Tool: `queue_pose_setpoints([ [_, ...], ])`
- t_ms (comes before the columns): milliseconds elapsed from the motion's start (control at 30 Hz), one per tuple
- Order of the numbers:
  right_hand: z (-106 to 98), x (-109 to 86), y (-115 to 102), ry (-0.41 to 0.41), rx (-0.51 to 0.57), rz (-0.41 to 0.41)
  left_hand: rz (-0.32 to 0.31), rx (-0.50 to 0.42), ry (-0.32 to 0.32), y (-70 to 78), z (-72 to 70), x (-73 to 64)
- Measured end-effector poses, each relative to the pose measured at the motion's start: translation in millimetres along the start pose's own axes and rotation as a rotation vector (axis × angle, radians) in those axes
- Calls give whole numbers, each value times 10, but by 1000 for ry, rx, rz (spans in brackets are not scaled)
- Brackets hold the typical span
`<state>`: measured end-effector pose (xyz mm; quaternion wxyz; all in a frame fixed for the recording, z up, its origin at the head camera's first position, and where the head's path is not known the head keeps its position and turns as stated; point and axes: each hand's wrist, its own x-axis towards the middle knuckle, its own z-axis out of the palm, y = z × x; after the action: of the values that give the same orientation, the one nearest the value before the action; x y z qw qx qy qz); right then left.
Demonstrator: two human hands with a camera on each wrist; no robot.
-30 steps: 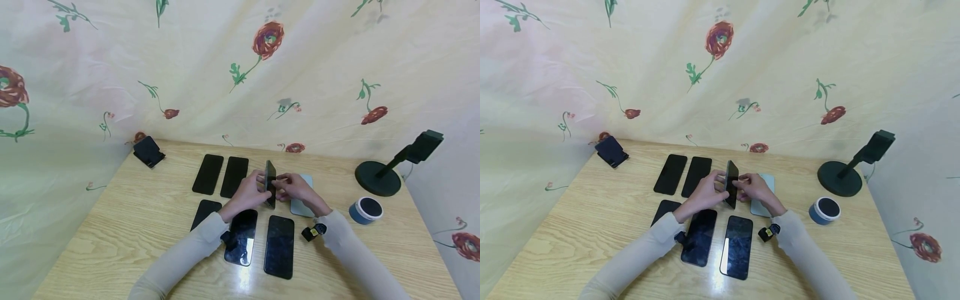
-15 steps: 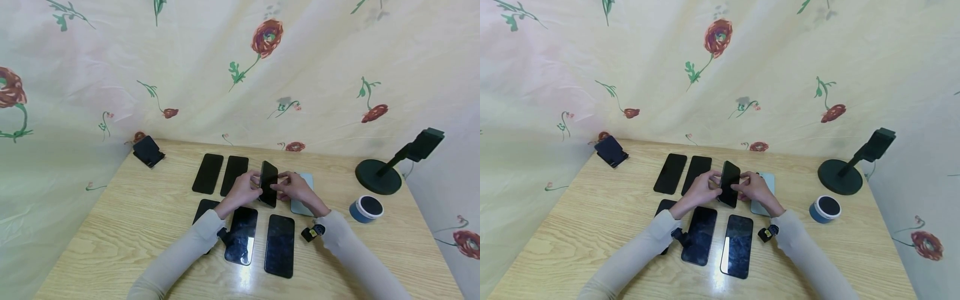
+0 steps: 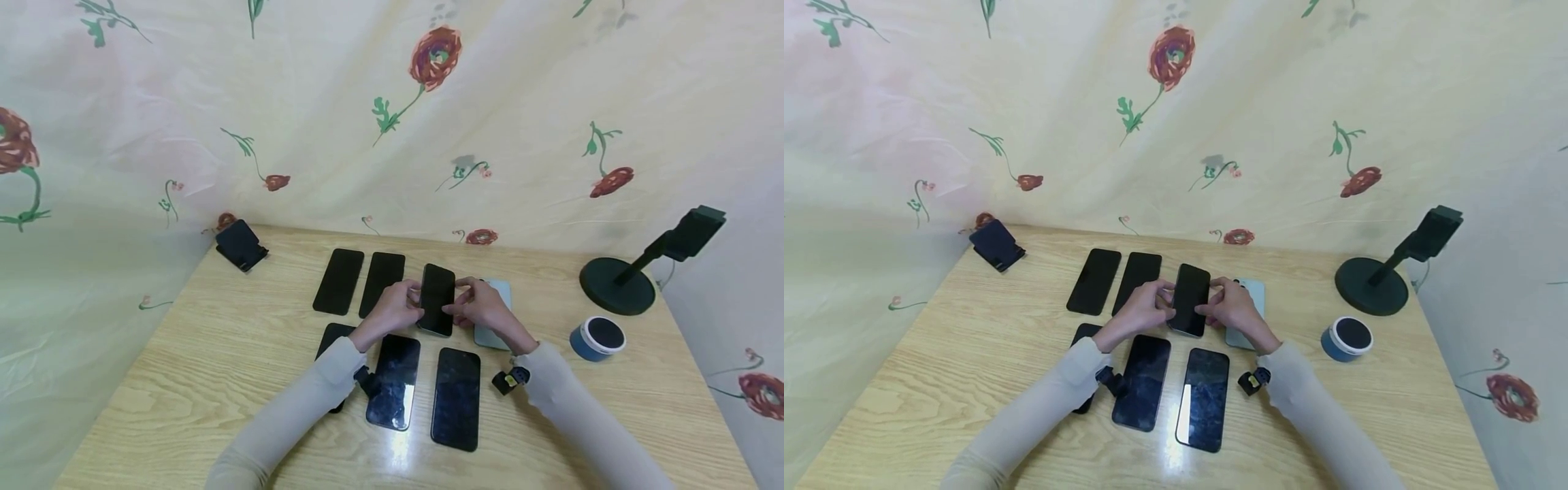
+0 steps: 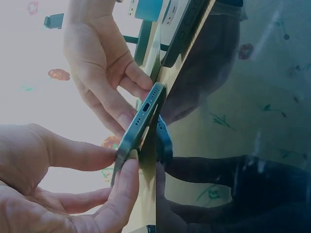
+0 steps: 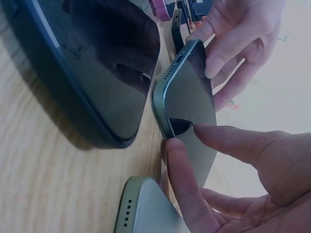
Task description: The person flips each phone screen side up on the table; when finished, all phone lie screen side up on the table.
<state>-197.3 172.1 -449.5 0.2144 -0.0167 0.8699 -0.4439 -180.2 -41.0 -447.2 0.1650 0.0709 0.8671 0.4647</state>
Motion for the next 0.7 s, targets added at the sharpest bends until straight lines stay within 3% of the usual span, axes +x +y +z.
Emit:
queue_pose_setpoints([
  [433, 25, -11, -10, 26, -19, -17, 7, 150, 5, 37, 9, 35],
  [700, 28, -13, -29, 26, -21, -4, -25, 247, -3, 75, 28, 67],
])
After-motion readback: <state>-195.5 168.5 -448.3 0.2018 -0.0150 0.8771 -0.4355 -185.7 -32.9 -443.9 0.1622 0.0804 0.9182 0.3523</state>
